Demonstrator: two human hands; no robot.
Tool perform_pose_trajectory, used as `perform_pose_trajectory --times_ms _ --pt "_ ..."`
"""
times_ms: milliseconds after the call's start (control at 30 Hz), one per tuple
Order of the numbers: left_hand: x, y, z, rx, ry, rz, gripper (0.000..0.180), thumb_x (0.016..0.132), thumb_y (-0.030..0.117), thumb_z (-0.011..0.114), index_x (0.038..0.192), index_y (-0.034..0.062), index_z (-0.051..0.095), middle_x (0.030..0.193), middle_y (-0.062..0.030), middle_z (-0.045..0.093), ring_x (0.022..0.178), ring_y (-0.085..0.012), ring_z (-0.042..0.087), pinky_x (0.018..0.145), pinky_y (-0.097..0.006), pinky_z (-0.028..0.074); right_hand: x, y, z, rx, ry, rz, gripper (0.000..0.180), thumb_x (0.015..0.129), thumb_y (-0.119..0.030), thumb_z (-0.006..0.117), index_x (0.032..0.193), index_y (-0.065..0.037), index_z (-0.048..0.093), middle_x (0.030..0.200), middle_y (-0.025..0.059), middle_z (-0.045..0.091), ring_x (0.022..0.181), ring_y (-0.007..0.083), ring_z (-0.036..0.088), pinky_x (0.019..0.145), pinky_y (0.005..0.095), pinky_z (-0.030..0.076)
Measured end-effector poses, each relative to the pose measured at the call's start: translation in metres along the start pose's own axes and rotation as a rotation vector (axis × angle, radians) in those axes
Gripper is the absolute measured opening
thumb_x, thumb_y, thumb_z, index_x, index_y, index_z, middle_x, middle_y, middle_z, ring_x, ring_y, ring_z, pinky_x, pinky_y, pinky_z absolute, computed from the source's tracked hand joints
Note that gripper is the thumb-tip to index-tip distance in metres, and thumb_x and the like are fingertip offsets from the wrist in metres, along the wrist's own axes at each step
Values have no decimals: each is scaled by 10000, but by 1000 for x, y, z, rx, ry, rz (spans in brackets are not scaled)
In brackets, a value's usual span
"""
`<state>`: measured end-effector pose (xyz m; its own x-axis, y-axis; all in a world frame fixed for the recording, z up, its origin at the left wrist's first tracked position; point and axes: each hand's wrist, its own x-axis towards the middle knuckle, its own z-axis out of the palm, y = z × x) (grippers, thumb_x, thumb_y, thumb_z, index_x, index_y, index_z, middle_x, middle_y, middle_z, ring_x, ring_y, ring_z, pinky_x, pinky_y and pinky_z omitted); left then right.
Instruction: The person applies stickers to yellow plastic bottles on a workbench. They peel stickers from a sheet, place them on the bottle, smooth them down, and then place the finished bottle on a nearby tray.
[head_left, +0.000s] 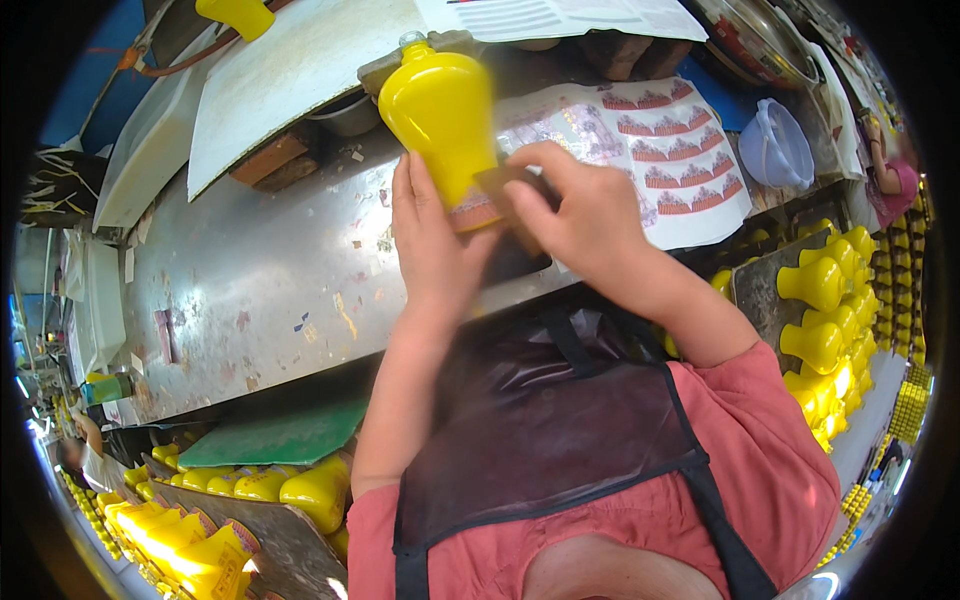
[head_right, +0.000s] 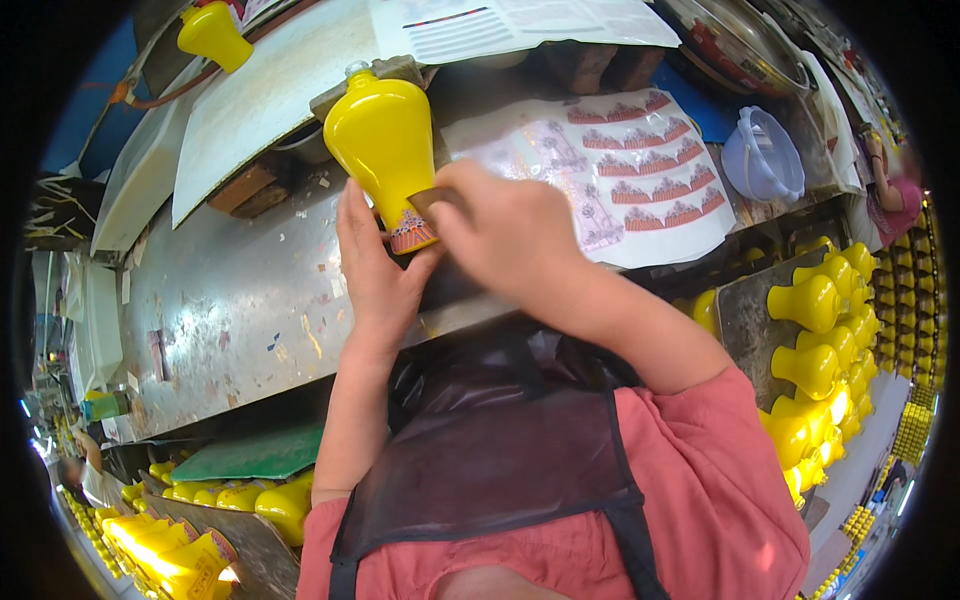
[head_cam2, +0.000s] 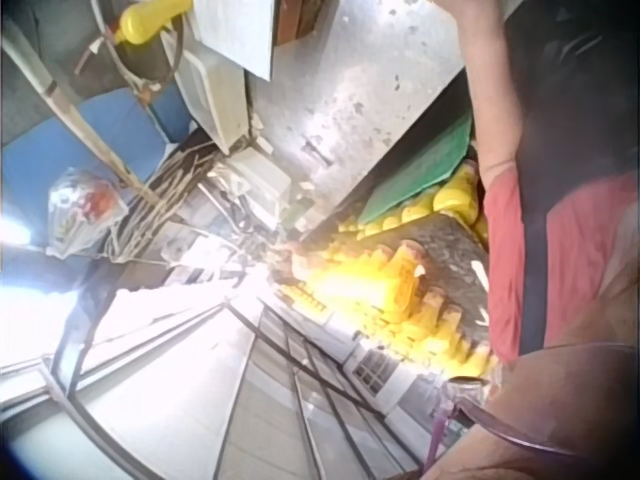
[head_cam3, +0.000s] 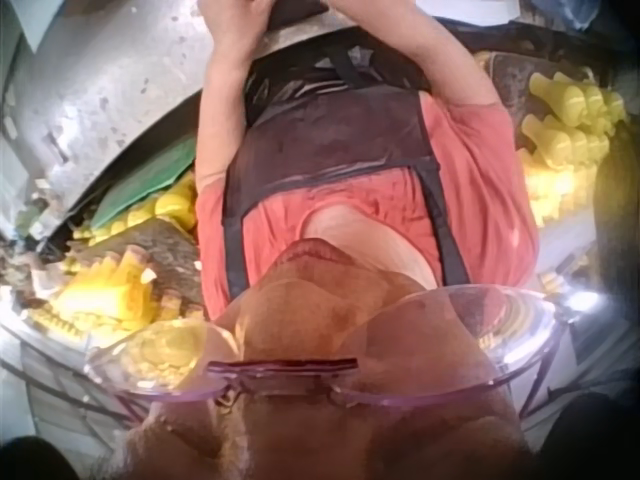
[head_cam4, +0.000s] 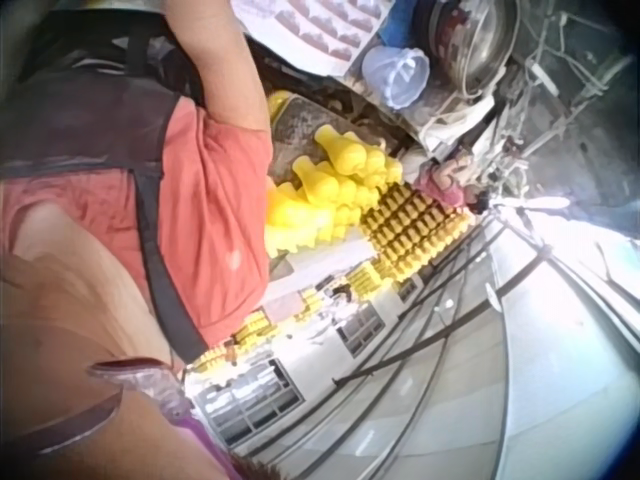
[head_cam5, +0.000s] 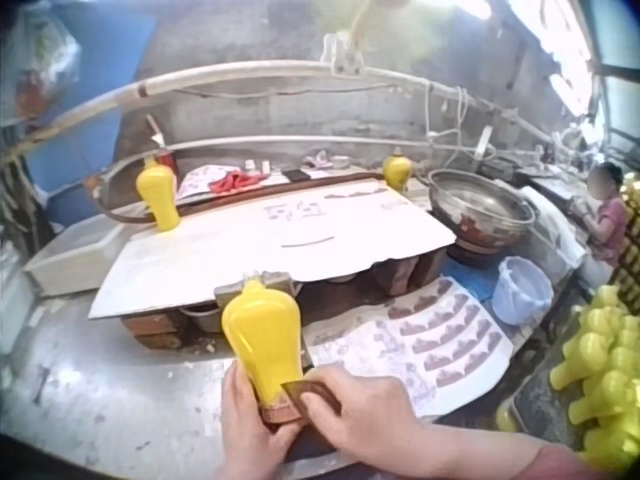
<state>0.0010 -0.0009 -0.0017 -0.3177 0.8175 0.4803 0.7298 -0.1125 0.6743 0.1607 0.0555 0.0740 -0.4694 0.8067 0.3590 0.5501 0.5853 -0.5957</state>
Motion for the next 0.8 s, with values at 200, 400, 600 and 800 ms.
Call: perform_pose_trajectory --times_ms 200,400,600,800 --pt "8 2 -8 -11 -97 -48 928 731 25 833 1561 139 434 1541 -208 389 1169 -272 575 898 -330 532 -9 2 5 -36 -56 135 196 889 -198 722 1041 -82 683 704 155 688 600 331 684 552 396 521" --pt "1 -11 -6 -30 -66 90 873 784 45 740 1574 77 369 1533 -177 404 1101 -244 566 930 -335 509 -20 14 6 153 6 108 211 904 -191 721 1077 -80 678 670 136 660 546 263 653 540 337 490" --pt "2 -2 -15 -583 -201 -281 886 839 158 733 1584 50 266 1533 -141 399 1192 -217 513 1012 -359 451 -7 32 2 47 102 58 169 905 -158 726 1057 -84 733 797 134 722 655 273 715 587 331 535" --pt "6 13 -6 -604 -91 -391 871 818 172 775 1522 -25 302 1380 -164 524 1156 -226 577 966 -352 480 14 35 -2 77 -78 -259 197 873 -117 761 1062 -90 712 880 115 732 717 294 715 631 354 554"
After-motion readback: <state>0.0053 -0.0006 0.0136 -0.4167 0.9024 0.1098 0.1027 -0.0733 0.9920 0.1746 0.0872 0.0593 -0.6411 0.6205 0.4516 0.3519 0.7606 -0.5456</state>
